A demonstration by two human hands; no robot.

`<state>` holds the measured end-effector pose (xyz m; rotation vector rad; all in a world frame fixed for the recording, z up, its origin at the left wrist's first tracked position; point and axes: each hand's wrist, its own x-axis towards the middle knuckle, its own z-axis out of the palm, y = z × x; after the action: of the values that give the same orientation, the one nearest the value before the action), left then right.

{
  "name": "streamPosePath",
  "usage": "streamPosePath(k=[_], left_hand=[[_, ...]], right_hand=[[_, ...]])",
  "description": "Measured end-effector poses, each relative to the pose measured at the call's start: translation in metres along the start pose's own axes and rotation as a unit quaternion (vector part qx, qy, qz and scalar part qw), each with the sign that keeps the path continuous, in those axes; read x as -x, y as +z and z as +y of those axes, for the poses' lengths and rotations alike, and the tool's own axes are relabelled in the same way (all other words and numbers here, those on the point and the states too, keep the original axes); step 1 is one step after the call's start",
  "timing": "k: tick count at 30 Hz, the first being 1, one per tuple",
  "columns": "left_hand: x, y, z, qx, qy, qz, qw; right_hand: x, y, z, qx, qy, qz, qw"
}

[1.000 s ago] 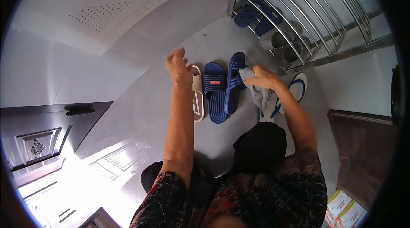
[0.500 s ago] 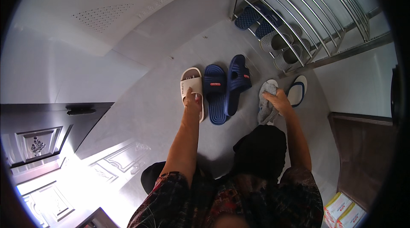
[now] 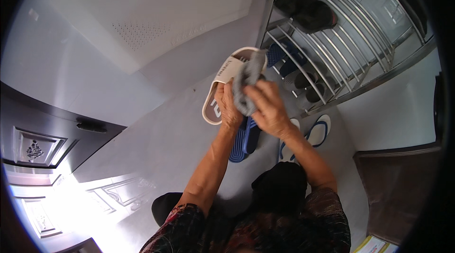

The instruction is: The person wipes the wall and a metal shoe rack with a cloth. They then pick up several pairs of slippers from the rack and the floor, wiping each one individually with the cloth before placing them back on the rack.

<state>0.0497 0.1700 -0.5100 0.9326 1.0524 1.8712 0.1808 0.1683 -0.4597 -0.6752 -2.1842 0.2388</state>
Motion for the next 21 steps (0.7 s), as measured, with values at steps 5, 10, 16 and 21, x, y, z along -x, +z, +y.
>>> streamPosePath(k=[5, 10, 16, 21], left_hand=[[0.017, 0.029, 0.022, 0.090, -0.018, -0.043, 0.995], [0.024, 0.043, 0.063, 0.014, -0.113, -0.104, 0.988], [0.022, 0.042, 0.053, 0.057, 0.001, -0.105, 0.993], [0.029, 0.021, 0.034, -0.276, 0.274, -0.200, 0.899]], right_hand=[[-0.010, -0.008, -0.003, 0.130, -0.030, 0.074, 0.988], [-0.068, -0.047, 0.007, 0.158, 0.047, 0.142, 0.976], [-0.081, -0.052, -0.009, 0.070, -0.062, 0.003, 0.996], [-0.073, -0.051, -0.036, 0.090, -0.120, -0.092, 0.984]])
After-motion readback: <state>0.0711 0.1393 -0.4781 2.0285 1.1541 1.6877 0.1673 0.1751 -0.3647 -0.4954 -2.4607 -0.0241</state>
